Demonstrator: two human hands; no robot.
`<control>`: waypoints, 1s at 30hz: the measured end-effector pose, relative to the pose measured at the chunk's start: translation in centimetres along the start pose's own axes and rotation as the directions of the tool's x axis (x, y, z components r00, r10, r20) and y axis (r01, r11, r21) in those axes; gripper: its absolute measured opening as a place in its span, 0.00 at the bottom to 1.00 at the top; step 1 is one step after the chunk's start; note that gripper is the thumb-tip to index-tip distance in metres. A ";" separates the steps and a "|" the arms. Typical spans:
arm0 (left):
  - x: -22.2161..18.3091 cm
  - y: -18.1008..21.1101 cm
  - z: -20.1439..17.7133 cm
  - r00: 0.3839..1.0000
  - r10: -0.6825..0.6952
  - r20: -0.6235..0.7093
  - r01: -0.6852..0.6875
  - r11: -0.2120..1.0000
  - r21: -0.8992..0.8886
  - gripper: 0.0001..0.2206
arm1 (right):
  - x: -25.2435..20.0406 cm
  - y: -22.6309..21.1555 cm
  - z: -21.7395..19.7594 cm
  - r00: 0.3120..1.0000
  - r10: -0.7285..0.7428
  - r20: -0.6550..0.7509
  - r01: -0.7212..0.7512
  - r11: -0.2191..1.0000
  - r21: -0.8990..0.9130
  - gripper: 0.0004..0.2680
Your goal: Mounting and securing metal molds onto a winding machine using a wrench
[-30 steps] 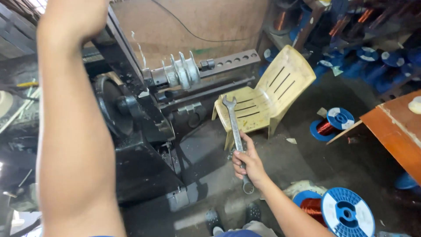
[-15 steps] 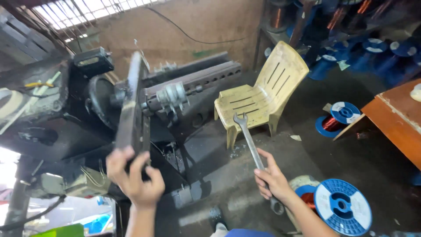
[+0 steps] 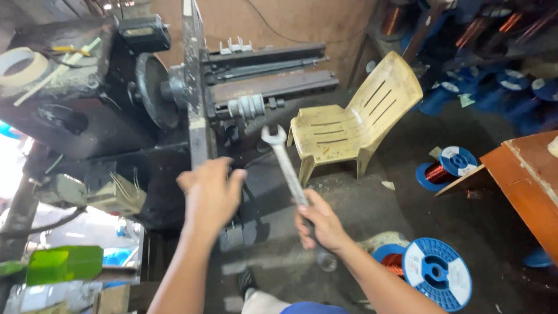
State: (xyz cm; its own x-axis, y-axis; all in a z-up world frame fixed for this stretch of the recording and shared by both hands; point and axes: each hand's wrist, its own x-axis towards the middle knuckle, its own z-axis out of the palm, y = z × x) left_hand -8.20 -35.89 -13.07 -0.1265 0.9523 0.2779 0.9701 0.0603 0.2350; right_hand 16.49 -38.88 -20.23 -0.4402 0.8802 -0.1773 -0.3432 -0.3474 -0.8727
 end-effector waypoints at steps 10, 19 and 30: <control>6.1 -6.9 -4.3 0.950 0.033 0.309 0.252 0.499 -0.829 0.14 | 9.9 -5.7 16.4 0.852 -0.218 0.475 0.496 0.626 -0.602 0.31; 3.7 -15.2 2.4 0.949 0.055 0.312 0.273 0.358 -0.893 0.23 | 15.2 -1.4 16.5 0.838 -0.522 0.158 0.474 0.553 -0.685 0.15; -0.1 -15.6 8.7 0.916 -0.081 0.392 0.393 0.371 -0.842 0.27 | 15.5 4.0 17.0 0.976 0.128 -0.173 -0.148 0.983 -0.108 0.34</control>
State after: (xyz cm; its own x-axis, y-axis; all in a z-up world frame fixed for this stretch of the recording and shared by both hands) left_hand -21.47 -34.36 -24.88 -0.1131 0.9851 -0.1293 0.1359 0.1442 0.9802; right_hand -5.82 -32.11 -18.72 -0.3299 0.8711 -0.3638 -0.1829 -0.4371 -0.8806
